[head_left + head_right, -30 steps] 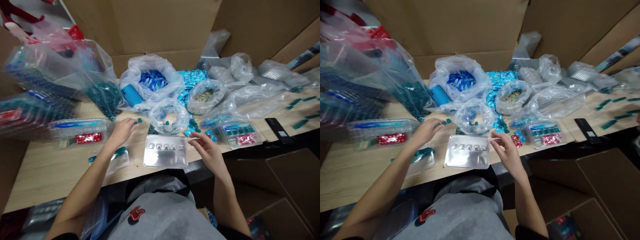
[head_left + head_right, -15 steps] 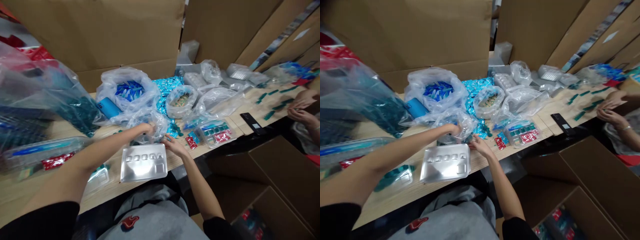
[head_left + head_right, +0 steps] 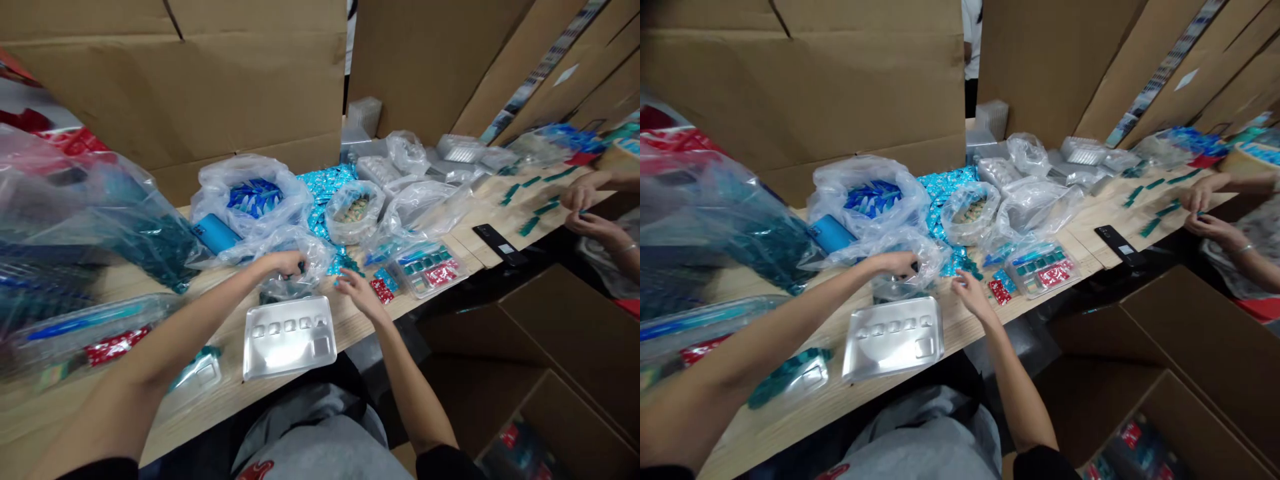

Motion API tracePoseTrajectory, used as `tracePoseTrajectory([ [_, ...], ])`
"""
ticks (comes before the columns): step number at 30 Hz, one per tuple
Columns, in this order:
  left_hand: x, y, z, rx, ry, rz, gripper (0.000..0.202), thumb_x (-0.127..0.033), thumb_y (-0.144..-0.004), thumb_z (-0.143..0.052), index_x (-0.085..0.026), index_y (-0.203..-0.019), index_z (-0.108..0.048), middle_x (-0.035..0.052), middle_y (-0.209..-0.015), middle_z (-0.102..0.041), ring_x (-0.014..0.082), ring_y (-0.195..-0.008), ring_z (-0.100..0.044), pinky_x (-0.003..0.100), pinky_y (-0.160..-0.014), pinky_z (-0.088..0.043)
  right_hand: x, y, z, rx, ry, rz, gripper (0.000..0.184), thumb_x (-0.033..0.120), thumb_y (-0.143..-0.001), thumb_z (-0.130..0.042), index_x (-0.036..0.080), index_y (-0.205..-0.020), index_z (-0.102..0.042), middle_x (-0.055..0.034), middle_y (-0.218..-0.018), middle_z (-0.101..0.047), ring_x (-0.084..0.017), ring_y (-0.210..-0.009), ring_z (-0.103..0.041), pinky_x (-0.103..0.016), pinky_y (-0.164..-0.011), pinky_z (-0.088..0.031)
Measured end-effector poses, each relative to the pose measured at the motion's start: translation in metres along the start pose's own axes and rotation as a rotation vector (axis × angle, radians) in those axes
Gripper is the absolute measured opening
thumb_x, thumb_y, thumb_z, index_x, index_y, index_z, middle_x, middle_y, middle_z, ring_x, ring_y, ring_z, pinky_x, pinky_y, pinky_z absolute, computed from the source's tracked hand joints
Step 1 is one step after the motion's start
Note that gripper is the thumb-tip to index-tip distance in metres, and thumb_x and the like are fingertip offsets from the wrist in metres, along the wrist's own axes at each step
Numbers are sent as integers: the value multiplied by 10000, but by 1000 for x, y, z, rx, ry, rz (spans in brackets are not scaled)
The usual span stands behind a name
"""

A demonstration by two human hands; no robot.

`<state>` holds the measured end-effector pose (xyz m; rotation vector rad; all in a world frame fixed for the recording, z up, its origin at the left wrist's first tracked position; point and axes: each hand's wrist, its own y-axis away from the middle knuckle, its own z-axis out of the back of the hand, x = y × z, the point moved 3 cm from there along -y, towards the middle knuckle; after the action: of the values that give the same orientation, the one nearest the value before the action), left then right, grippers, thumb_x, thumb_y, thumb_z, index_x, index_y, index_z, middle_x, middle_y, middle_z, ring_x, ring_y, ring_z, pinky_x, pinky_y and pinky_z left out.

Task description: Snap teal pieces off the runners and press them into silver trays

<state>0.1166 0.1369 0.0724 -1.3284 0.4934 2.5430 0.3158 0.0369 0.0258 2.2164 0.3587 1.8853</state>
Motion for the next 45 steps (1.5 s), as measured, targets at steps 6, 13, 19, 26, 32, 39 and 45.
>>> tracePoseTrajectory([
  [6, -12, 30, 46, 245, -46, 80, 204, -301, -810, -718, -141, -917, -650, -1, -807, -640, 109, -640, -589, 247, -581, -530, 64, 23, -29, 46, -284, 44, 197, 314, -896, -599, 188, -1046, -617, -73, -1054, -685, -155, -976, -667, -338, -982, -516],
  [13, -55, 62, 58, 150, 6, -87, 348, -378, -669, -698, -190, -959, -655, 4, -848, -671, 163, -744, -620, 266, -659, -529, 85, 1, -120, 257, -427, -348, 420, 454, -1023, -233, 154, -988, -525, -94, -844, -626, -226, -778, -681, -449, -679, -603],
  [19, -69, 59, 49, 150, -50, -147, 342, -276, -585, -746, -199, -915, -701, 1, -885, -706, 181, -845, -641, 243, -746, -513, 85, -20, -136, 209, -553, -375, 297, 406, -1018, -360, 194, -1057, -564, -5, -828, -616, -147, -696, -619, -332, -613, -593],
  [26, -57, 48, 52, 73, -1, -115, 278, -352, -721, -665, -174, -927, -719, 40, -834, -711, 159, -618, -620, 276, -571, -527, 80, -25, -132, 121, -599, -407, 313, 350, -953, -577, 143, -1188, -590, -77, -1112, -638, -167, -899, -650, -340, -750, -574],
  [32, -48, 47, 61, 50, 95, -92, 256, -362, -722, -713, -171, -891, -737, 45, -859, -734, 185, -749, -665, 280, -655, -540, 78, -28, -126, 67, -578, -379, 315, 339, -950, -584, 147, -1201, -589, -82, -1141, -636, -179, -935, -653, -361, -782, -577],
  [39, -31, 39, 60, -10, 129, -109, 225, -284, -823, -710, -130, -986, -686, 50, -932, -708, 173, -821, -661, 338, -765, -549, 75, -27, -127, 30, -483, -299, 335, 336, -945, -591, 153, -1226, -582, -91, -1196, -622, -200, -999, -645, -397, -834, -569],
  [45, -19, 30, 49, -15, 99, -175, 303, -342, -929, -609, -145, -1159, -600, 86, -1164, -630, 208, -1008, -636, 419, -863, -557, 70, -30, -129, 28, -383, -278, 229, 299, -953, -587, 129, -1105, -611, -41, -983, -652, -116, -757, -639, -262, -637, -562],
])
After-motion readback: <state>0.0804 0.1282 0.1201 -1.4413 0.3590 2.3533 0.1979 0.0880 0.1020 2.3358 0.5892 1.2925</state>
